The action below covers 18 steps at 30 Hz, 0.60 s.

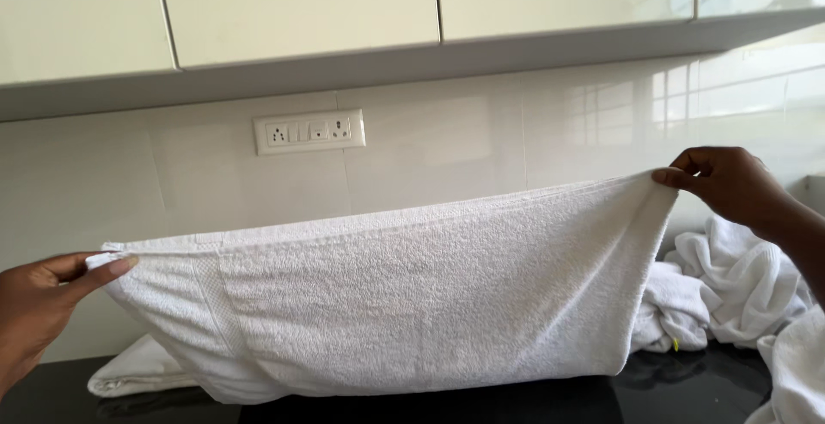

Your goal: The person folds a white towel on a black countertop. They unfold the towel, smooth it out, and fold it in half lengthwise, then fold it again to create a neat rectangular stack.

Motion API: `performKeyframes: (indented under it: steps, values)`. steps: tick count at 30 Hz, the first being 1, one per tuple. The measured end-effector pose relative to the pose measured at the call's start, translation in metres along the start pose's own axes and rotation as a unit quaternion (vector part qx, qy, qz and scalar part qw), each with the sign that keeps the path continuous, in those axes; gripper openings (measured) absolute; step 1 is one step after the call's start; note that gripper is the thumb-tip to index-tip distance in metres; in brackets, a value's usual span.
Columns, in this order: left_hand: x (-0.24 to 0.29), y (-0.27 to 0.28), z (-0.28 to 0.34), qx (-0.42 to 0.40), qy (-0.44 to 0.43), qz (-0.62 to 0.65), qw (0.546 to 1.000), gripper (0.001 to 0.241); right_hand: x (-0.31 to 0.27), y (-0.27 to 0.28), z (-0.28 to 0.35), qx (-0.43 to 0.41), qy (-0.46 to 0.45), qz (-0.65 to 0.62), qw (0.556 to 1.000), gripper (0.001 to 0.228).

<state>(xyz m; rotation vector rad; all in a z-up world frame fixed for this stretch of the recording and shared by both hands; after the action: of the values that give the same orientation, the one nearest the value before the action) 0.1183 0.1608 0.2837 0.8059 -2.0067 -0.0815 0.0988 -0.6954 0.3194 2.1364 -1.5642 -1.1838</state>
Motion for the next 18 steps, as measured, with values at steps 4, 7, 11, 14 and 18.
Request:
performKeyframes:
  steps: [4,7,11,14,18]
  values:
    - [0.058,0.009,-0.016,0.068,-0.018,-0.044,0.997,0.04,-0.036,0.029,-0.03,0.069,-0.025,0.056,0.996,0.046]
    - [0.096,0.019,-0.029,0.06,-0.075,0.07,0.993,0.05,-0.043,0.051,-0.053,0.049,-0.055,0.041,0.996,0.053]
    - [0.138,0.031,-0.032,0.044,-0.058,0.105,0.992,0.042,-0.046,0.076,-0.071,0.053,-0.031,0.09,0.994,0.04]
    - [0.168,0.037,-0.027,0.049,-0.046,0.118,0.991,0.036,-0.059,0.093,-0.072,0.123,-0.006,0.217,0.968,0.045]
    - [0.208,0.045,-0.025,0.068,-0.039,0.148,0.986,0.041,-0.089,0.12,-0.062,0.165,-0.081,0.132,0.974,0.042]
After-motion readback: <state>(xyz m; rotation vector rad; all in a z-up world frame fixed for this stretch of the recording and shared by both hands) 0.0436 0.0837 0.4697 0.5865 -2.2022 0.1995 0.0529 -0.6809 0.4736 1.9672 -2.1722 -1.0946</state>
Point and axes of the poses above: each hand's wrist, its own z-axis away from the middle knuckle, its own y-axis out of the back of the hand, x = y × z, the point moved 3 cm from there along -z, towards the middle knuckle, and after that the axes turned 4 degrees about -x, right-handed, at the moved point
